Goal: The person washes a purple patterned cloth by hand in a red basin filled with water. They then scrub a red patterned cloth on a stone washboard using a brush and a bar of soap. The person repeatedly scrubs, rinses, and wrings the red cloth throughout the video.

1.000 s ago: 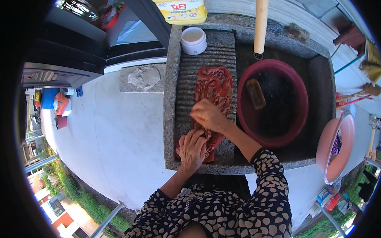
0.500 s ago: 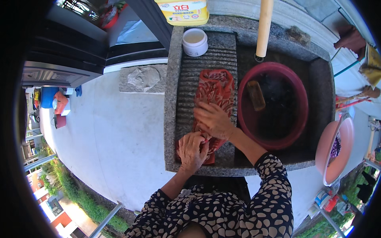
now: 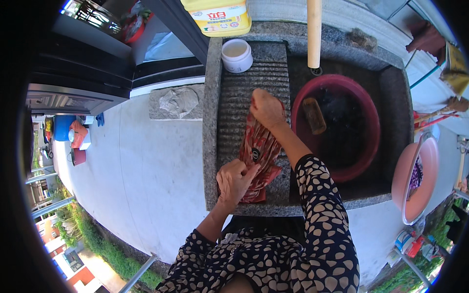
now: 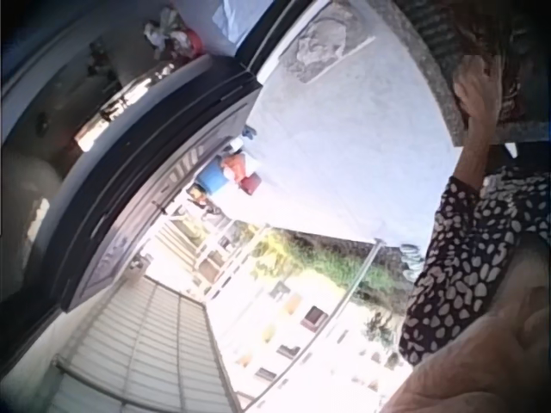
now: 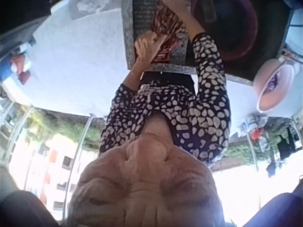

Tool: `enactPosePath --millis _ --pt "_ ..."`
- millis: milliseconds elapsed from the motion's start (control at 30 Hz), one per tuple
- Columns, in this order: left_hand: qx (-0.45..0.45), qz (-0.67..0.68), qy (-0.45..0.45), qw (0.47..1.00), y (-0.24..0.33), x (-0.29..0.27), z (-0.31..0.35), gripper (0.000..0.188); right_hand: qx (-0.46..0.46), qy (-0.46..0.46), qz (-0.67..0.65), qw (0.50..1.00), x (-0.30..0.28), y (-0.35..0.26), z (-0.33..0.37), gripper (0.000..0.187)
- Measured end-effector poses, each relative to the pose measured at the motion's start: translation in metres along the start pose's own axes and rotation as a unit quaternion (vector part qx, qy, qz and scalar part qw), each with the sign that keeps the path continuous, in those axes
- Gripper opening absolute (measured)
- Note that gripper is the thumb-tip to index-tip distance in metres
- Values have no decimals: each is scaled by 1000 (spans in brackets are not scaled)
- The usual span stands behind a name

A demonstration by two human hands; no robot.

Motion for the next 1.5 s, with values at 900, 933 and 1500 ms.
enactPosePath --millis 900,933,1500 --pt "101 -125 -92 983 6 40 -34 84 -148 -126 -46 980 0 -70 72 21" --pt "94 -118 -75 986 4 42 -36 85 -155 -113 -43 981 1 -60 50 20" --pt "121 -112 -56 985 9 43 -35 93 -134 5 3 991 -4 -29 18 23"
Point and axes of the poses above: each hand's wrist, its own z-axis away from the middle knuckle, its own x-axis out of the palm, y = z × x, the point moved 7 cm from there along -z, towards the middle knuckle, and after that the axes turned 15 degrees about -z, right-handed, at the moved point
